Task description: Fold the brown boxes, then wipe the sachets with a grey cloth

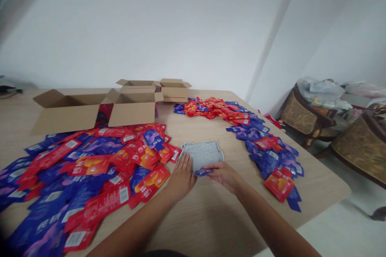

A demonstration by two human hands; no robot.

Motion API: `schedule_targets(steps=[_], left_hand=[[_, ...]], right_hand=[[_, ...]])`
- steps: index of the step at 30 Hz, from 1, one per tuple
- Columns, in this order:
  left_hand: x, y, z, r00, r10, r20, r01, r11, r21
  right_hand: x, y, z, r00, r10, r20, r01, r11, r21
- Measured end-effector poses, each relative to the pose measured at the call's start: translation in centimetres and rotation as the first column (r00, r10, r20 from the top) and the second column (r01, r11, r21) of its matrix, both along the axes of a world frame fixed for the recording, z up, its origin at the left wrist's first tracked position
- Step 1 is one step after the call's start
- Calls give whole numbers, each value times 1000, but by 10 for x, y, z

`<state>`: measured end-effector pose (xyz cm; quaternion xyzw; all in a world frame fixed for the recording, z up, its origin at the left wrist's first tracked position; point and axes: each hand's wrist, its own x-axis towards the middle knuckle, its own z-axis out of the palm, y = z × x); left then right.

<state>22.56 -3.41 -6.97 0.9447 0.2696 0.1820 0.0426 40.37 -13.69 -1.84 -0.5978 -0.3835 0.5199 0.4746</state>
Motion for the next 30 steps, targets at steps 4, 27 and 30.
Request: schedule_targets(steps=[4, 27, 30], left_hand=[[1, 0, 1, 1000, -6, -15, 6, 1000, -15], [-2, -1, 2, 999, -29, -25, 29, 1000, -13], [-2, -1, 3, 999, -34, -6, 34, 999, -9]], right_hand=[[5, 36, -9, 860, -29, 509, 47, 999, -22], [6, 116, 21, -52, -50, 997, 41, 998, 52], [-17, 90, 26, -96, -54, 994, -79, 996, 47]])
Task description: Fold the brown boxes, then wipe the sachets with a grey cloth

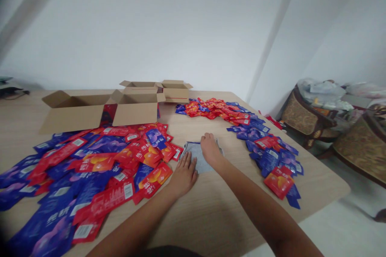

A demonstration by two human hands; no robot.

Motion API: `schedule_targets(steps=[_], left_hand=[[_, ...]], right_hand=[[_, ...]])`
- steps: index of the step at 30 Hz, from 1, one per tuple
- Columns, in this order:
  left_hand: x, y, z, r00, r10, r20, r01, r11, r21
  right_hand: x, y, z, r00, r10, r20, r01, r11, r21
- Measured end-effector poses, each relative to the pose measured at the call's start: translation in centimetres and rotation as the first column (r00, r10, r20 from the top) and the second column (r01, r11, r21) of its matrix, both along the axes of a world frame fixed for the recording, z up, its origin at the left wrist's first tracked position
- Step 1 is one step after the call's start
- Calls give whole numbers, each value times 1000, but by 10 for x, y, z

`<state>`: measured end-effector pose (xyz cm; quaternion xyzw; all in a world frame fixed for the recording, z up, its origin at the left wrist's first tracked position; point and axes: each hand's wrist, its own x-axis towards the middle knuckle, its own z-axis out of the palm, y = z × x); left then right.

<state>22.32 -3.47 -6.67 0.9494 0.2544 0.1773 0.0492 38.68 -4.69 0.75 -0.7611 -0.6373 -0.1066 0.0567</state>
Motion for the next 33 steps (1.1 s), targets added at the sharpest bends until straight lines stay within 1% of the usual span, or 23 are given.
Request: schedule_targets(steps=[3, 6, 9, 11, 12, 14, 16, 19, 21, 23, 25, 27, 28, 29, 30, 31, 32, 33], left_hand=[[0, 1, 0, 1000, -9, 22, 9, 1000, 9], [1, 2, -3, 1000, -8, 30, 8, 1000, 2], [3, 3, -7, 1000, 8, 22, -8, 1000, -14], [3, 3, -9, 1000, 14, 16, -14, 1000, -17], [4, 3, -9, 1000, 13, 14, -12, 1000, -17], [3, 2, -9, 1000, 5, 11, -5, 1000, -17], [2, 2, -7, 1000, -1, 5, 1, 1000, -22], [0, 2, -3, 1000, -4, -11, 4, 999, -35], [0, 2, -3, 1000, -7, -14, 6, 999, -39], [0, 3, -4, 1000, -12, -3, 12, 999, -30], [0, 3, -5, 1000, -17, 11, 17, 1000, -16], [0, 4, -5, 1000, -22, 15, 22, 1000, -9], [0, 4, -5, 1000, -21, 11, 22, 1000, -10], [0, 4, -4, 1000, -23, 4, 23, 1000, -12], [0, 4, -4, 1000, -23, -4, 23, 1000, -16], [0, 4, -3, 1000, -21, -9, 21, 1000, -18], [0, 4, -3, 1000, -20, -12, 20, 1000, -21], [-1, 4, -3, 1000, -20, -11, 20, 1000, -22]], right_hand=[[-14, -26, -11, 988, 143, -65, -144, 989, -19], [-10, -41, -33, 970, 215, -111, -219, 975, -25], [6, -35, -55, 964, 229, -135, -239, 969, -57], [16, -20, -62, 975, 180, -131, -189, 980, -61], [20, -10, -62, 981, 148, -129, -157, 986, -62], [27, 12, -57, 986, 84, -147, -95, 993, -73], [35, 32, -47, 971, -10, -240, -14, 995, -101], [46, 55, -29, 898, -167, -407, 111, 981, -158], [48, 67, -18, 858, -201, -472, 130, 975, -179], [45, 78, -8, 835, -175, -522, 86, 978, -190], [39, 91, 1, 779, -84, -622, -20, 987, -158], [37, 103, 8, 652, 79, -754, -137, 991, -14], [40, 107, 11, 595, 148, -790, -153, 986, 70], [47, 109, 12, 599, 168, -783, -126, 985, 115], [57, 109, 11, 662, 127, -738, -64, 992, 113], [70, 105, 9, 756, 30, -654, 25, 997, 75], [86, 98, 6, 842, -104, -529, 137, 990, 23], [103, 88, 1, 883, -219, -414, 236, 972, -11]])
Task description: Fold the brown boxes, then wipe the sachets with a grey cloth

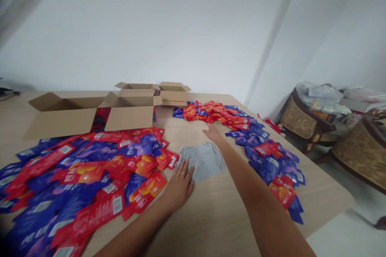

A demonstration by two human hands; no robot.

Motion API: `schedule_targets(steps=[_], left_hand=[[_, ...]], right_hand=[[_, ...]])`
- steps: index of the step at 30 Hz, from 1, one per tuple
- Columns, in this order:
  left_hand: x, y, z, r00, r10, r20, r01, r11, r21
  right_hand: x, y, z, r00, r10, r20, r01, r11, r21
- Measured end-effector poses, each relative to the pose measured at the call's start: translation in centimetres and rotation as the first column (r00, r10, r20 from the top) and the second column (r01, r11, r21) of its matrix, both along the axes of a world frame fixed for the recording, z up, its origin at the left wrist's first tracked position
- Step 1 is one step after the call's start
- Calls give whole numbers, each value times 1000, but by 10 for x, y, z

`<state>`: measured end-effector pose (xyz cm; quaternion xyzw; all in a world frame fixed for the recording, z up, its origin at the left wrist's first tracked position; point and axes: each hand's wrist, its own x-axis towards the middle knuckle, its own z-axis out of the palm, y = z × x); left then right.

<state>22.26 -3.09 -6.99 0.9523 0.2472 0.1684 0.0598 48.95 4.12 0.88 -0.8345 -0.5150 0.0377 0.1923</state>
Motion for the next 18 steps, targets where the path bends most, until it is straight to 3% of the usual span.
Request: schedule_targets(steps=[5, 10, 15, 18], left_hand=[[0, 0, -1, 1000, 2, -16, -2, 1000, 1], [1, -1, 3, 999, 9, -43, -9, 1000, -12], [-1, -1, -1, 1000, -2, -3, 2, 1000, -25], [-1, -1, -2, 1000, -3, 15, 4, 1000, -21]], right_hand=[[74, -59, -28, 959, -183, 219, 200, 978, -60], [102, -82, -45, 927, -170, 334, 218, 970, -111], [106, -79, -29, 915, -68, 397, 127, 984, -124], [90, -74, -6, 910, -65, 408, 65, 998, 14]])
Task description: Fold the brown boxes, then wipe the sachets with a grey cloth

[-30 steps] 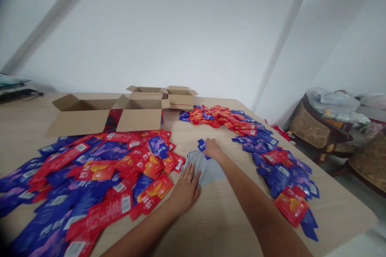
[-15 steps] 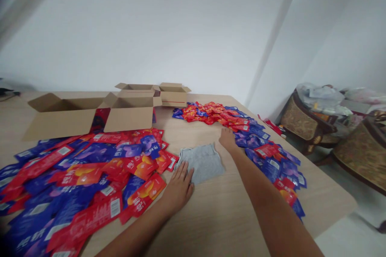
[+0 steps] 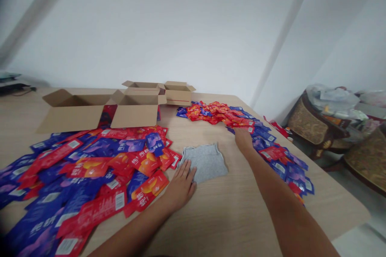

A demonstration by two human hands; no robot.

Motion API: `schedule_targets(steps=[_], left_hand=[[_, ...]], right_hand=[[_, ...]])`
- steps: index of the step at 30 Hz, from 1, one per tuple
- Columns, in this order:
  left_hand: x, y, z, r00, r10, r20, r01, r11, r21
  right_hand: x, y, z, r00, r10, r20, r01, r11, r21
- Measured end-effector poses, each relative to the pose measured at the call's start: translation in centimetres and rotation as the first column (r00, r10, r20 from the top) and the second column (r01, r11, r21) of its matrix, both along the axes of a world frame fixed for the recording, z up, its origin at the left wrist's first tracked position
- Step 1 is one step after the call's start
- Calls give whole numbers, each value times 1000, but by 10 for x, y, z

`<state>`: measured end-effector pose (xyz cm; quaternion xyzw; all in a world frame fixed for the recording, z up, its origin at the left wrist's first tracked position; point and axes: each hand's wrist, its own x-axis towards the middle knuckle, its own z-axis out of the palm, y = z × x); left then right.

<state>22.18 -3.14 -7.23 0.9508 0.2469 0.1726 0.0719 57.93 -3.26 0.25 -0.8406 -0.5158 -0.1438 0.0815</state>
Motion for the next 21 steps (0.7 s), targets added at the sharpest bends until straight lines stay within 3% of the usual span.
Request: schedule_targets(steps=[2, 4, 6, 8, 12, 15, 21], left_hand=[[1, 0, 2, 1000, 5, -15, -5, 1000, -2], [1, -1, 5, 999, 12, -34, -13, 1000, -7], [2, -2, 8, 999, 16, -41, -16, 1000, -8], [3, -2, 10, 999, 16, -39, -16, 1000, -3], [4, -2, 6, 999, 23, -35, -23, 1000, 5], [5, -2, 3, 999, 24, -29, -23, 1000, 19], [4, -2, 2, 998, 23, -58, -23, 1000, 3]], right_hand=[[-24, 4, 11, 997, 46, -64, -36, 988, 151], [-57, 7, 10, 972, 119, -201, -68, 968, 243], [-95, 8, -3, 915, 208, -347, -133, 965, 228], [-135, 6, -25, 872, 253, -420, -217, 967, 133], [-192, -5, -61, 963, 200, -182, -192, 980, 61], [-195, -13, -65, 988, 151, -17, -150, 987, 60], [-133, -26, -44, 994, -60, 93, 69, 993, -91]])
